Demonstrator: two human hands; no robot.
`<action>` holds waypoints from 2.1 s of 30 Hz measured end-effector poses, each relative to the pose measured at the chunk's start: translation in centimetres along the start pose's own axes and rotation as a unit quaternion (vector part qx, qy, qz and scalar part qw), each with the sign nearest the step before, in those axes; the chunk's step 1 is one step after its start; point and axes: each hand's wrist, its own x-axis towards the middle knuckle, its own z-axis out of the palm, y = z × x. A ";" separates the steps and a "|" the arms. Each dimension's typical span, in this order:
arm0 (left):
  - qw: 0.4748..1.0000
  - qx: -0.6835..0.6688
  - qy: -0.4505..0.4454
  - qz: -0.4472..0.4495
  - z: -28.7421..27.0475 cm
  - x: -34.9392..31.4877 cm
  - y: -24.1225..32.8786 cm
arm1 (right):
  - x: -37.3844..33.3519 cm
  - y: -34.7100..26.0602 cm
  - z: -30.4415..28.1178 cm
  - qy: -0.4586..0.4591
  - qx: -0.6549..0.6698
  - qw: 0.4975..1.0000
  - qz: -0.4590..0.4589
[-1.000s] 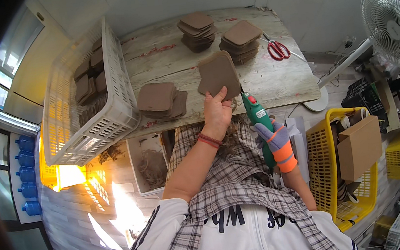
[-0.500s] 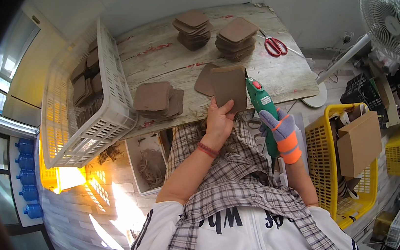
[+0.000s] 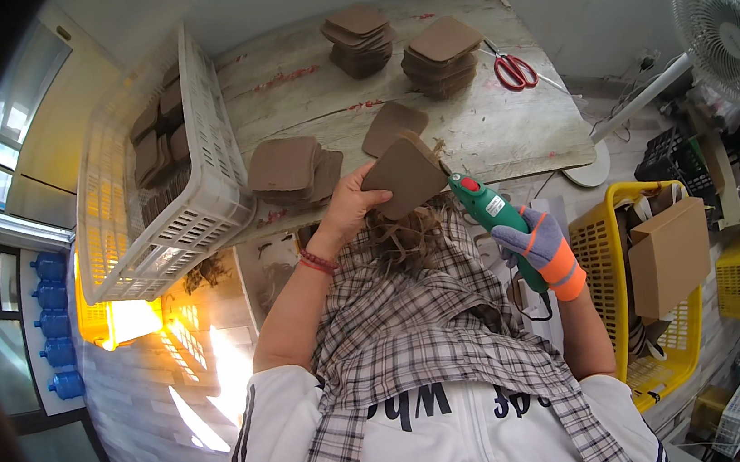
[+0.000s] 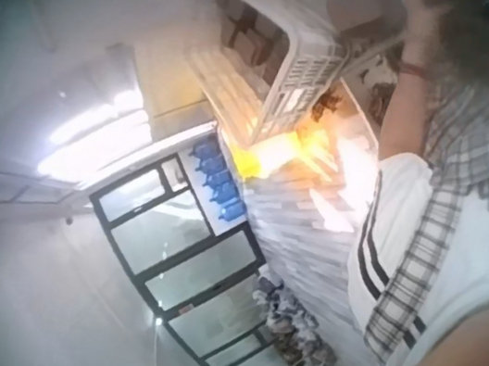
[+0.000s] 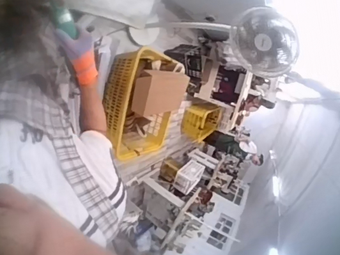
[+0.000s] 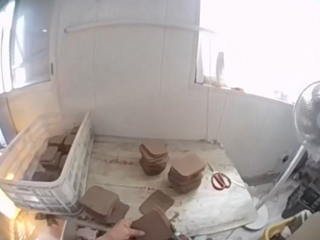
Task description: The person uses a rotary tool to trim the edges of small brown rectangular craft pieces. They handle each piece individually, rotating it to smooth the perimeter, then place the finished pieces into a white plastic basket. The process is repeated for multiple pieces.
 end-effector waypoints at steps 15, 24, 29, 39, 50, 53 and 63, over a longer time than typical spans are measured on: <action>0.993 0.060 -0.007 -0.098 0.7 -2.1 -0.8 | 0.7 0.1 2.2 -0.019 0.086 0.995 0.036; 0.989 0.110 0.082 0.044 -1.8 -1.8 0.2 | 0.0 0.4 1.7 -0.042 0.061 0.996 0.046; 0.991 0.060 0.103 0.061 -1.9 -1.6 0.4 | 0.0 1.0 1.5 -0.065 0.023 0.997 0.045; 0.992 0.113 0.059 0.017 -1.1 -1.9 0.7 | -0.4 0.5 1.8 -0.068 -0.036 0.996 0.044; 0.983 0.178 -0.024 -0.039 0.6 -1.8 0.4 | -0.5 0.0 2.6 -0.074 -0.038 0.995 0.045; 0.977 0.200 -0.053 -0.054 1.0 -1.8 0.6 | -0.3 -0.3 2.8 -0.080 -0.025 0.996 0.035; 0.987 0.156 -0.030 -0.004 1.5 -2.8 2.5 | 1.3 0.5 3.0 -0.059 -0.023 0.998 0.003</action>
